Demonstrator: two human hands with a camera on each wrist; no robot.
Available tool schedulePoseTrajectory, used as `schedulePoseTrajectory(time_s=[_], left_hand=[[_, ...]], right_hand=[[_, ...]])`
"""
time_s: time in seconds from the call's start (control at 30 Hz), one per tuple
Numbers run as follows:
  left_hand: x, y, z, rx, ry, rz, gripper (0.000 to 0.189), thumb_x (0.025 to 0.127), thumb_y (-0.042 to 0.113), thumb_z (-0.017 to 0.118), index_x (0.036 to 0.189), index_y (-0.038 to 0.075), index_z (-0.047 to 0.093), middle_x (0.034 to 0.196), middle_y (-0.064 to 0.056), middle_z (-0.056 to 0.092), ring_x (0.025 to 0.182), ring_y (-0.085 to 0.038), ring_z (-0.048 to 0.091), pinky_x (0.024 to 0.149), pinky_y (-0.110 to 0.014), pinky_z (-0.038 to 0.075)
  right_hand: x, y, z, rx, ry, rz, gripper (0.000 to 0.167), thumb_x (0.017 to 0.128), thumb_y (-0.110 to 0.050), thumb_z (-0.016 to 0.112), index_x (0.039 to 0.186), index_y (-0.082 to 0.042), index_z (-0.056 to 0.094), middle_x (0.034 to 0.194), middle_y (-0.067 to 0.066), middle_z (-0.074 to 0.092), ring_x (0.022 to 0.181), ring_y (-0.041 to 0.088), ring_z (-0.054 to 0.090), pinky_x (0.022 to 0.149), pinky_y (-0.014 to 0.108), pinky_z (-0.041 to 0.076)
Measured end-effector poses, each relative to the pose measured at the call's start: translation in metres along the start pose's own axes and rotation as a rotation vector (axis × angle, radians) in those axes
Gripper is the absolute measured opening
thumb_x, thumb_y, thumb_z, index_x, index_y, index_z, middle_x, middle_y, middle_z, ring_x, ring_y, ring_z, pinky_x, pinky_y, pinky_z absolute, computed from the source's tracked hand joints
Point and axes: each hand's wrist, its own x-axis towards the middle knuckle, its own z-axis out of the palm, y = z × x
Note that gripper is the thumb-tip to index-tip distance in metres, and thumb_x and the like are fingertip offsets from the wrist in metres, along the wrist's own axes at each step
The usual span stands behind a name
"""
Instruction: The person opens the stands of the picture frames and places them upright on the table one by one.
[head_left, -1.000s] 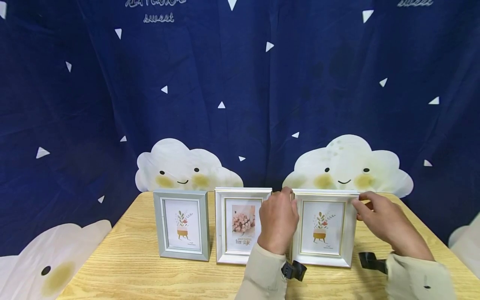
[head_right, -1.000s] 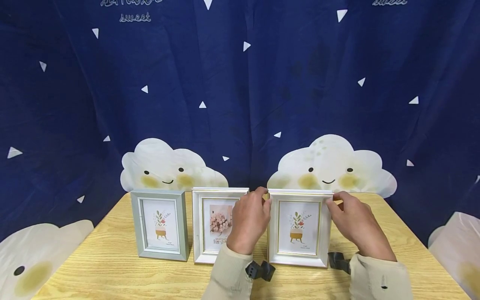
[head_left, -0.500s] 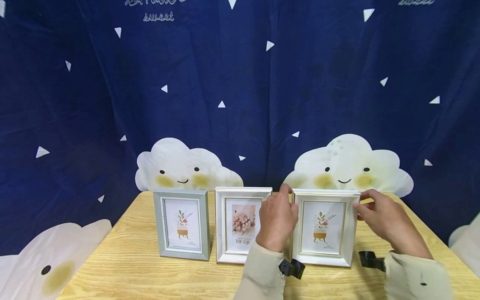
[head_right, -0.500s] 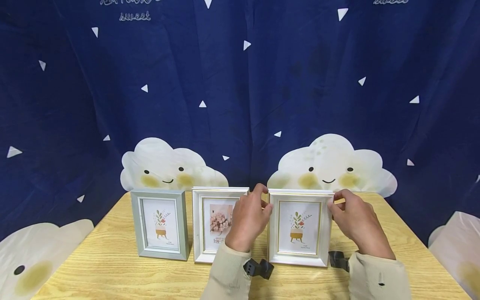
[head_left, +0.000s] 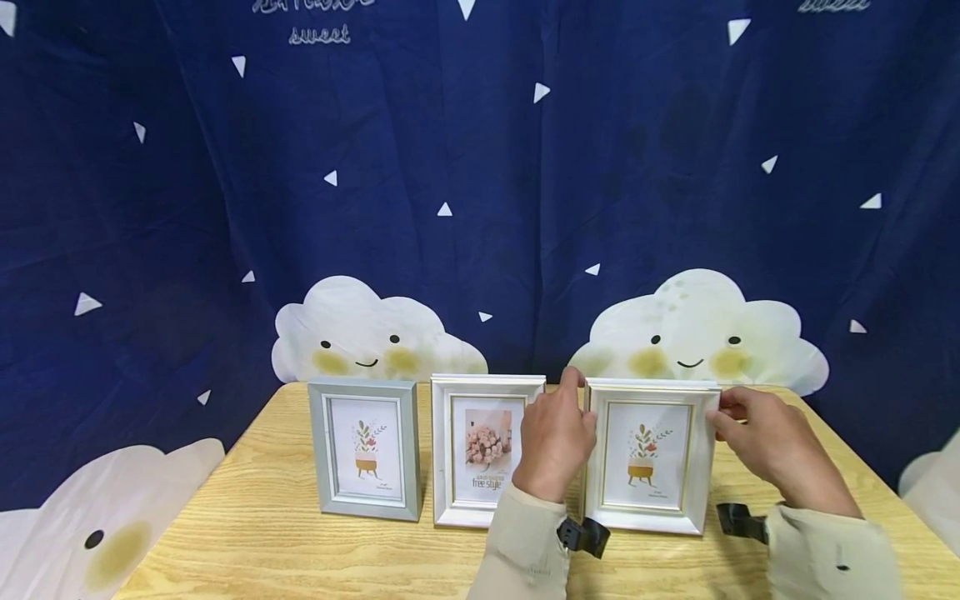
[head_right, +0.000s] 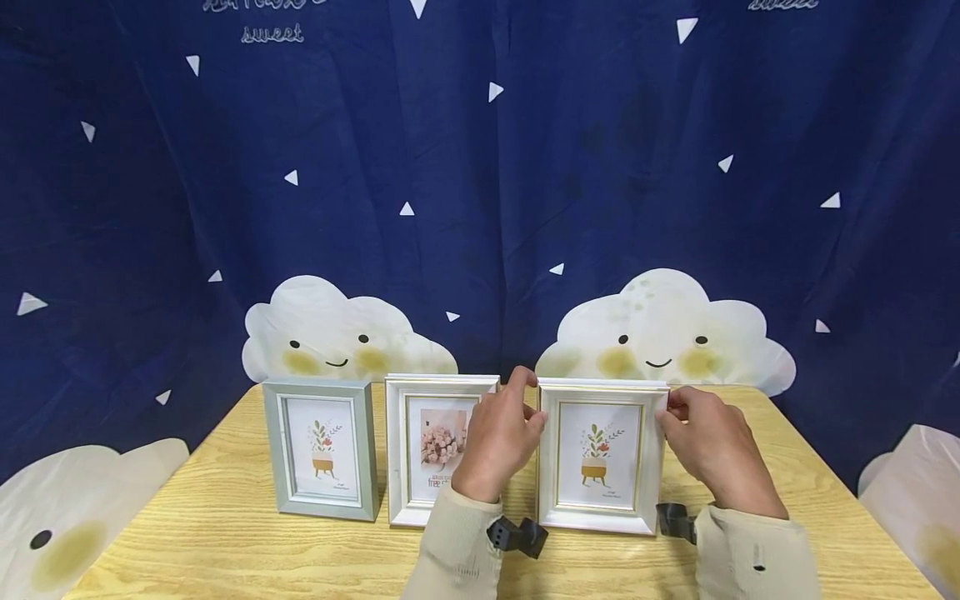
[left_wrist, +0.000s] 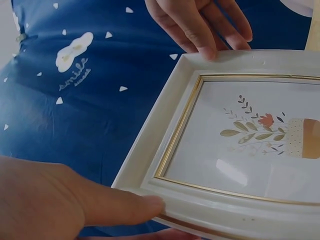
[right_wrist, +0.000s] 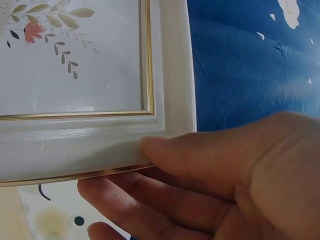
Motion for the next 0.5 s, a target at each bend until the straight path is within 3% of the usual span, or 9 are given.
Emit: schedulePoseTrajectory(time_s=[0.23, 0.5], left_hand=[[-0.0004, -0.0003, -0.0005, -0.023, 0.006, 0.01, 0.034, 0.08, 0.016, 0.077, 0.107, 0.015, 0.057, 0.064, -0.002, 0.064, 0.058, -0.025, 0.059, 0.048, -0.032, 0.039], [0.0002, -0.0011, -0.0056, -0.074, 0.091, 0.081, 0.035, 0.082, 0.013, 0.075, 0.113, 0.014, 0.058, 0.066, 0.004, 0.064, 0.059, -0.019, 0.059, 0.05, -0.03, 0.04]], right_hand=[[-0.0007, 0.0, 0.0001, -0.001, 0.02, -0.015, 0.031, 0.096, -0.018, 0.055, 0.113, 0.007, 0.061, 0.1, 0.023, 0.067, 0.087, 0.038, 0.064, 0.071, 0.052, 0.047], [-0.0039, -0.0047, -0.0038, 0.019, 0.098, -0.028, 0.036, 0.097, -0.022, 0.055, 0.117, 0.007, 0.059, 0.107, 0.028, 0.064, 0.09, 0.042, 0.063, 0.07, 0.051, 0.048]])
